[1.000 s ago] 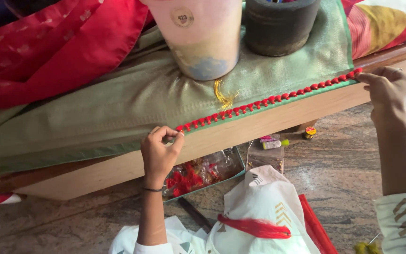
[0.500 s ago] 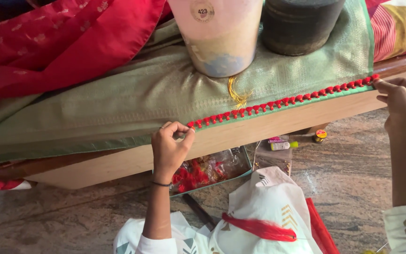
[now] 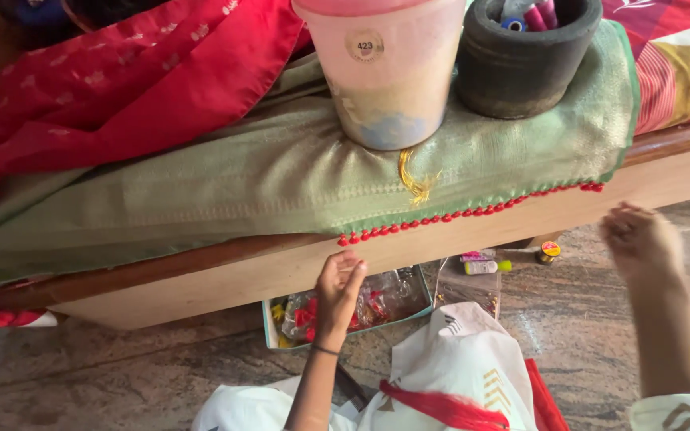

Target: Sewing and trimming a decorative pom-pom fringe onto the edge of a piece of fabric.

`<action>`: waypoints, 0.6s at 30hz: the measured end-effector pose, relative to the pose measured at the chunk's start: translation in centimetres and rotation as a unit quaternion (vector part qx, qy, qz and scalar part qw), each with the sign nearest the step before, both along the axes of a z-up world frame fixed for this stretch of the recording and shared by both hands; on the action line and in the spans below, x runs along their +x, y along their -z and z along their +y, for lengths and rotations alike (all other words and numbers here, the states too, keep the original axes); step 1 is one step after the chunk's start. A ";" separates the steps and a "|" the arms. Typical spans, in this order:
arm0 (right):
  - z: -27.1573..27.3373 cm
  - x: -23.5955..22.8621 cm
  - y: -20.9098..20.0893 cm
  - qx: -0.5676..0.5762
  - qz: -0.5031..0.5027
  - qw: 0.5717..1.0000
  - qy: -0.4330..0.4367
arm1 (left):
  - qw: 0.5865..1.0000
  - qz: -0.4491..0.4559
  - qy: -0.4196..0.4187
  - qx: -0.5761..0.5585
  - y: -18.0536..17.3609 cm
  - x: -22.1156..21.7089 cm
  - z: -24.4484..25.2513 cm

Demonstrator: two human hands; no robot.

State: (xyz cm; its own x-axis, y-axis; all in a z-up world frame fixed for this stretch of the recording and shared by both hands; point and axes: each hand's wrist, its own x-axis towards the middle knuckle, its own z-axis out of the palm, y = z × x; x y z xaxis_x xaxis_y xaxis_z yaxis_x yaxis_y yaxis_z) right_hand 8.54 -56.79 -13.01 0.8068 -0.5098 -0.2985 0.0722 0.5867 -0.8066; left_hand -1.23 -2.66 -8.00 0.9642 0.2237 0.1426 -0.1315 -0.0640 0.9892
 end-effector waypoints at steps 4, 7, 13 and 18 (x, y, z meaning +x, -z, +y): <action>8.0 -2.2 -0.1 -0.053 0.030 0.991 -0.116 | 0.951 0.089 0.077 -0.285 -1.0 1.5 -3.3; 15.6 -3.5 -2.1 -0.069 0.081 0.976 -0.188 | 0.881 0.057 0.148 -0.446 1.0 2.9 -4.9; 24.5 -5.7 -6.2 -0.022 -0.044 0.931 -0.362 | 0.838 0.056 0.169 -0.516 1.5 2.6 -6.1; 28.5 -6.5 -7.7 0.082 -0.110 0.919 -0.369 | 0.897 0.040 0.133 -0.420 1.2 2.5 -6.3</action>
State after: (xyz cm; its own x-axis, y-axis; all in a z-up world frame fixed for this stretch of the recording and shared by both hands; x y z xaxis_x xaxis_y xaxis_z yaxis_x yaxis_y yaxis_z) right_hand 2.06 -28.26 -5.31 0.9650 0.2380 -0.1104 -0.2433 0.6545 -0.7158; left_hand 1.23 -8.96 -9.19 0.9990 -0.0204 -0.0405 0.0426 0.7319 0.6801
